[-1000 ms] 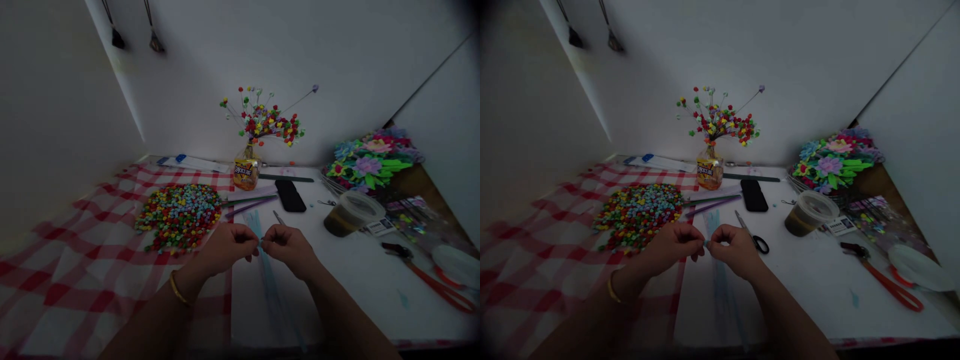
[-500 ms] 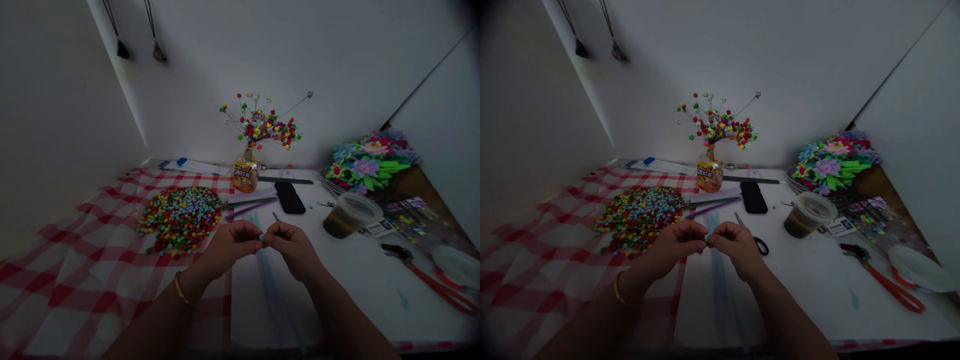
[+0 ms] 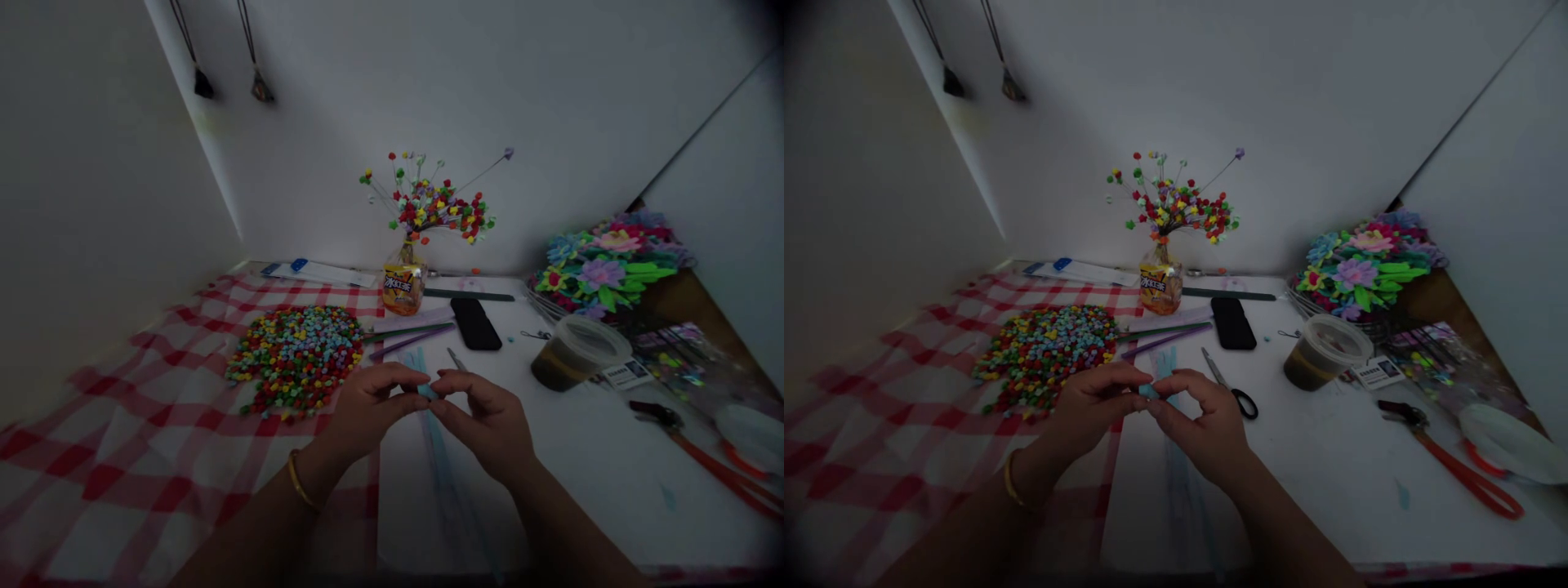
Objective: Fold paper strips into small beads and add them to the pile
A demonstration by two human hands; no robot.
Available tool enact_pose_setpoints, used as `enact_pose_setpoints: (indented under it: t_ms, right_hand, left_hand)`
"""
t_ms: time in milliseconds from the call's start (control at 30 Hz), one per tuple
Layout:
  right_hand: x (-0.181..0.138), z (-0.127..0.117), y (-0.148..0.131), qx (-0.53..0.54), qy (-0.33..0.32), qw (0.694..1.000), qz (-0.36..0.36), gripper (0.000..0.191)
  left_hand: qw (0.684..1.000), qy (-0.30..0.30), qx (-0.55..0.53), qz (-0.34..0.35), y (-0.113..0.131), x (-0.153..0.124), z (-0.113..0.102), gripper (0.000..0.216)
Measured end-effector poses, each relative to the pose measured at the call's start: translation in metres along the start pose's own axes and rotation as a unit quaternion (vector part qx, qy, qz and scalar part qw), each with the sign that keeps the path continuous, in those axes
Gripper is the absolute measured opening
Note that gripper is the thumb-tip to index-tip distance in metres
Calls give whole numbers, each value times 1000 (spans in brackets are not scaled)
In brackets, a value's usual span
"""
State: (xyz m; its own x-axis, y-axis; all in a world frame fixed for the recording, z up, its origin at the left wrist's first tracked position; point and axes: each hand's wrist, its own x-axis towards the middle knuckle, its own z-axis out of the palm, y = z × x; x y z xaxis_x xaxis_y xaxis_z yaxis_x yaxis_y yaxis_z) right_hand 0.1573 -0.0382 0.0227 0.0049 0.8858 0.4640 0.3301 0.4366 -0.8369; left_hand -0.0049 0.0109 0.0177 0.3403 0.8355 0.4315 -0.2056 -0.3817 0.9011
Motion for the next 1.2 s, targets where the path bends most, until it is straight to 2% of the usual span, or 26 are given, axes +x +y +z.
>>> enact_pose_setpoints:
  t_ms: [267,467,633,800,900,1067,1133,1200]
  right_hand:
    - [1,0,2,-105,28,983,-148,19]
    - [5,-2,-4,-164,34,956,-240,24]
    - [5,-3,-4,-170,24,954,-244,24]
    - [4,-1,-3,-181,39,950,-252,25]
    - [5,-1,-2,-196,46,943,-264,26]
    - [4,-3,0,-194,22,941,-277,29]
    - [3,-4,1,-166,19,954,-248,28]
    - [2,-3,1,-124,26,978,-167,23]
  left_hand:
    - [998,17,-48,-36,2,0,3,21]
    - [999,13,-14,-28,-1,0,2,18]
    - [1000,-11,-14,-21,0,0,3,18]
    - [998,-9,-46,-31,3,0,5,19]
    - [997,-10,-60,-55,4,0,5,21]
    - [988,-20,-104,-113,4,-1,5,21]
    - [987,-23,-116,-113,3,-1,5,21]
    - [989,-26,-106,-98,3,-2,5,20]
